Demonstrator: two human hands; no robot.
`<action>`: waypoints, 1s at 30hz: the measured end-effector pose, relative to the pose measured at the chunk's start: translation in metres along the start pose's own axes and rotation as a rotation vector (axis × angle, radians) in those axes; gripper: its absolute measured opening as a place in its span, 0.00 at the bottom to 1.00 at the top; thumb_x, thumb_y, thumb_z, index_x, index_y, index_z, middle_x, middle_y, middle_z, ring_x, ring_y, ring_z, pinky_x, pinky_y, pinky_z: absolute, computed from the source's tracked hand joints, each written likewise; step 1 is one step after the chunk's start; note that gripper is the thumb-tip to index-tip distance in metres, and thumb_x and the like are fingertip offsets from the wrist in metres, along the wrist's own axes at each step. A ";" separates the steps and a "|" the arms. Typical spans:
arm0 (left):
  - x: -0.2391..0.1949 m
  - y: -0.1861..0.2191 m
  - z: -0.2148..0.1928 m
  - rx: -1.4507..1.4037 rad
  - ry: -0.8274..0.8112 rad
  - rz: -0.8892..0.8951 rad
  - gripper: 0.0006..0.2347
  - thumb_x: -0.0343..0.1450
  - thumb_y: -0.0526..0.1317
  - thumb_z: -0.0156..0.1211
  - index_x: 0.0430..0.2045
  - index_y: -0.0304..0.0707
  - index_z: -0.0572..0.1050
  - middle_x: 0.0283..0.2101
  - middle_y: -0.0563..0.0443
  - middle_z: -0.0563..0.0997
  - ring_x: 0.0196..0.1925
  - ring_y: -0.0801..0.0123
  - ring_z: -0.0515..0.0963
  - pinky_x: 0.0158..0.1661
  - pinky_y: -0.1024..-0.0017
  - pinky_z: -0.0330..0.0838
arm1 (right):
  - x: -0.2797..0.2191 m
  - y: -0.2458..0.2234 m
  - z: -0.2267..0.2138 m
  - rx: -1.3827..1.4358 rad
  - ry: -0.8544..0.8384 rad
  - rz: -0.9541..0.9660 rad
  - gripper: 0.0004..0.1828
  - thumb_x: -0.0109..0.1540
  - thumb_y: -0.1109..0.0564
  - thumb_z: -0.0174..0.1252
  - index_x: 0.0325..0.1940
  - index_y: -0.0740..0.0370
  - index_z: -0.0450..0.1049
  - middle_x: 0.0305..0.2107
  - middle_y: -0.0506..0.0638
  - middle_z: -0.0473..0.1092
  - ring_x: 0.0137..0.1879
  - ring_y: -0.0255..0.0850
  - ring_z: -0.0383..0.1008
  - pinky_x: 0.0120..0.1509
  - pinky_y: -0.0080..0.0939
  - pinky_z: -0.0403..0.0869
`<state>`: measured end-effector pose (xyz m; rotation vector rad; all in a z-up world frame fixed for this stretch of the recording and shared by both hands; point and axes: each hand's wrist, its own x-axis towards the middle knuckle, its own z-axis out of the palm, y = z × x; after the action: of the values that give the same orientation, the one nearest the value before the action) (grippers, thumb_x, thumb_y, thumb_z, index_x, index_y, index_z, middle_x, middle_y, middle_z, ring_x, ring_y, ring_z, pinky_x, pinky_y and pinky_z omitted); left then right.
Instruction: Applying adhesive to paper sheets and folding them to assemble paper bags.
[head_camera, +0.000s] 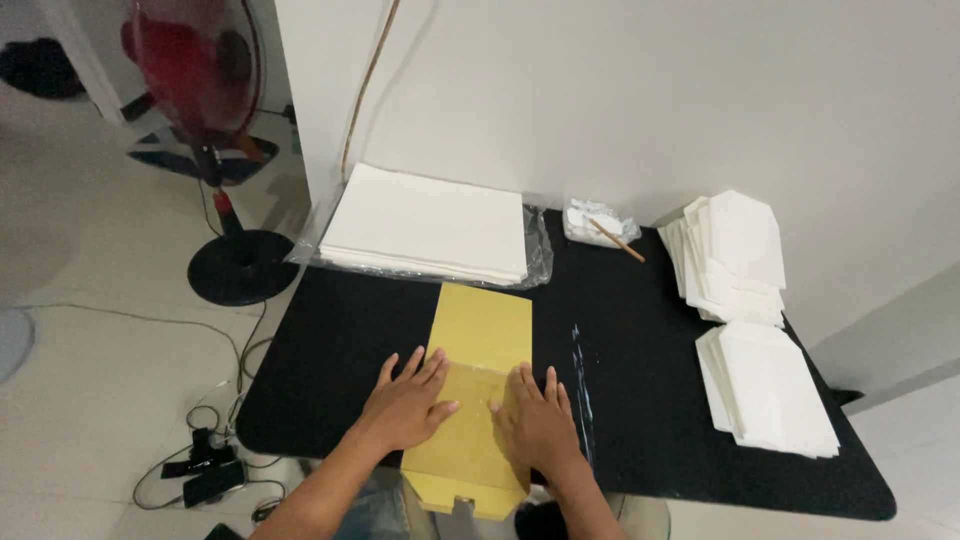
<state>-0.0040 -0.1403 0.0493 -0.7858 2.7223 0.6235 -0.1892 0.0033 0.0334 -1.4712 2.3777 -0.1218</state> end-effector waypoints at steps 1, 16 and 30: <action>0.010 -0.004 -0.001 0.002 0.011 -0.004 0.32 0.79 0.59 0.29 0.76 0.43 0.38 0.81 0.56 0.35 0.82 0.57 0.31 0.74 0.46 0.28 | 0.013 0.001 -0.007 -0.003 0.008 -0.008 0.41 0.70 0.32 0.33 0.81 0.57 0.42 0.78 0.53 0.41 0.82 0.66 0.28 0.82 0.64 0.37; 0.051 -0.010 -0.026 0.036 -0.070 -0.028 0.35 0.78 0.60 0.32 0.76 0.40 0.35 0.81 0.53 0.31 0.82 0.60 0.32 0.74 0.47 0.29 | 0.086 0.019 -0.021 -0.186 -0.207 0.034 0.44 0.70 0.30 0.36 0.82 0.54 0.37 0.80 0.48 0.35 0.83 0.60 0.32 0.83 0.60 0.40; 0.050 -0.003 -0.050 -0.014 -0.197 -0.071 0.37 0.78 0.60 0.40 0.76 0.42 0.33 0.81 0.55 0.27 0.82 0.63 0.27 0.75 0.48 0.28 | 0.128 0.022 -0.036 -0.328 -0.274 -0.044 0.34 0.64 0.27 0.51 0.57 0.57 0.71 0.52 0.53 0.71 0.53 0.54 0.75 0.52 0.54 0.74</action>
<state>-0.0495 -0.1877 0.0752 -0.7773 2.5038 0.6669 -0.2713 -0.1033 0.0310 -1.5634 2.2152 0.4515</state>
